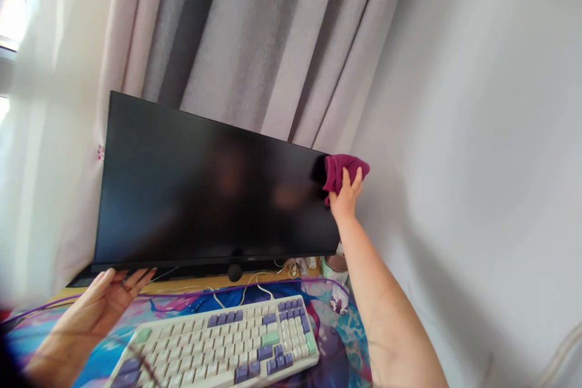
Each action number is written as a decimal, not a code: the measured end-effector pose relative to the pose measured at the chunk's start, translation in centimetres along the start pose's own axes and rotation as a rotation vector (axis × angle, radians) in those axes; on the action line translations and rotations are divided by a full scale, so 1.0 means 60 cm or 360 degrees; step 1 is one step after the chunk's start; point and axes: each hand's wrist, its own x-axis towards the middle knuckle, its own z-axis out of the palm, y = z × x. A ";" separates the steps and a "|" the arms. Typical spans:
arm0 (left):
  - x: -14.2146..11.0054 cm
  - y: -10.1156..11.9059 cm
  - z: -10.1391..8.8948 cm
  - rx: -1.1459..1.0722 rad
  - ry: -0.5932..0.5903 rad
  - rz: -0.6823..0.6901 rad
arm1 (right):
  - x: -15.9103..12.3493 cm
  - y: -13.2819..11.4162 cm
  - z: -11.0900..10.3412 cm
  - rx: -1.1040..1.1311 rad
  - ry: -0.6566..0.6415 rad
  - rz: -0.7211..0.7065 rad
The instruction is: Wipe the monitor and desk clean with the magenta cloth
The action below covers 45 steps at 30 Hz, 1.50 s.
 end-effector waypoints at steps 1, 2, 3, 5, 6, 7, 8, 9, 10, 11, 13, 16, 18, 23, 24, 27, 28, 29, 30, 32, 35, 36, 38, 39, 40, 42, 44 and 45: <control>-0.001 0.000 0.002 0.0003 0.0010 -0.0002 | 0.029 0.002 -0.005 0.0011 0.0027 0.0033; -0.003 0.001 0.005 0.0003 0.0029 -0.0005 | 0.054 0.005 -0.010 0.0021 0.0047 0.0067; -0.006 0.002 0.008 0.0003 0.0051 -0.0009 | 0.072 0.011 -0.015 0.0026 0.0059 0.0104; -0.012 0.005 0.018 0.0013 0.0092 -0.0013 | 0.093 0.026 -0.022 0.0030 0.0047 0.0197; -0.015 0.006 0.022 0.0017 0.0111 -0.0006 | 0.095 0.035 -0.025 0.0041 0.0030 0.0258; -0.017 0.007 0.025 0.0021 0.0124 0.0000 | 0.091 0.045 -0.027 0.0058 0.0012 0.0325; -0.019 0.007 0.028 0.0022 0.0133 0.0006 | 0.081 0.055 -0.027 0.0080 -0.0004 0.0393; -0.019 0.006 0.029 0.0018 0.0136 0.0012 | 0.064 0.064 -0.026 0.0100 -0.0015 0.0454; -0.019 0.005 0.029 0.0007 0.0131 0.0019 | 0.041 0.072 -0.024 0.0115 -0.0024 0.0502; -0.018 0.004 0.028 -0.0009 0.0116 0.0024 | 0.012 0.078 -0.020 0.0120 -0.0034 0.0535; -0.016 0.001 0.025 -0.0040 0.0082 0.0032 | -0.062 0.086 -0.010 0.0105 -0.0067 0.0555; -0.015 -0.002 0.023 -0.0068 0.0061 0.0046 | -0.193 0.088 0.008 0.0078 -0.0105 0.0577; -0.017 -0.002 0.023 -0.0046 0.0020 0.0074 | -0.276 0.086 0.017 0.0061 -0.0135 0.0598; -0.011 0.000 0.021 -0.0029 0.0046 0.0056 | -0.412 0.082 0.024 -0.0013 -0.0211 0.0516; -0.009 0.000 0.020 -0.0027 0.0056 0.0052 | -0.426 0.083 0.024 -0.0031 -0.0215 0.0486; -0.008 0.001 0.021 -0.0021 0.0052 0.0084 | -0.456 0.083 0.028 -0.0069 -0.0189 0.0391; -0.010 0.001 0.023 -0.0026 0.0054 0.0095 | -0.463 0.082 0.030 -0.0073 -0.0175 0.0357; -0.014 0.002 0.026 -0.0033 0.0056 0.0102 | -0.470 0.079 0.033 -0.0072 -0.0164 0.0320; -0.018 0.003 0.030 -0.0040 0.0057 0.0107 | -0.476 0.075 0.034 -0.0066 -0.0161 0.0282; -0.028 0.005 0.040 -0.0046 0.0077 0.0105 | -0.488 0.064 0.036 -0.0050 -0.0184 0.0205; -0.039 0.007 0.052 -0.0065 0.0148 0.0080 | -0.498 0.035 0.031 -0.0088 -0.0379 0.0013; -0.041 0.008 0.054 -0.0075 0.0175 0.0066 | -0.499 0.022 0.029 -0.0100 -0.0465 -0.0072; -0.045 0.009 0.055 -0.0105 0.0192 0.0042 | -0.499 -0.007 0.027 -0.0091 -0.0597 -0.0224; -0.045 0.010 0.055 -0.0124 0.0182 0.0036 | -0.497 -0.022 0.028 -0.0068 -0.0625 -0.0280; -0.046 0.009 0.054 -0.0142 0.0157 0.0030 | -0.496 -0.039 0.030 -0.0049 -0.0631 -0.0331; -0.047 0.008 0.050 -0.0165 0.0104 0.0036 | -0.493 -0.070 0.036 -0.0039 -0.0590 -0.0459; -0.048 0.006 0.048 -0.0168 0.0087 0.0060 | -0.486 -0.097 0.043 -0.0084 -0.0522 -0.0633; -0.049 0.005 0.047 -0.0165 0.0090 0.0068 | -0.480 -0.109 0.046 -0.0122 -0.0484 -0.0735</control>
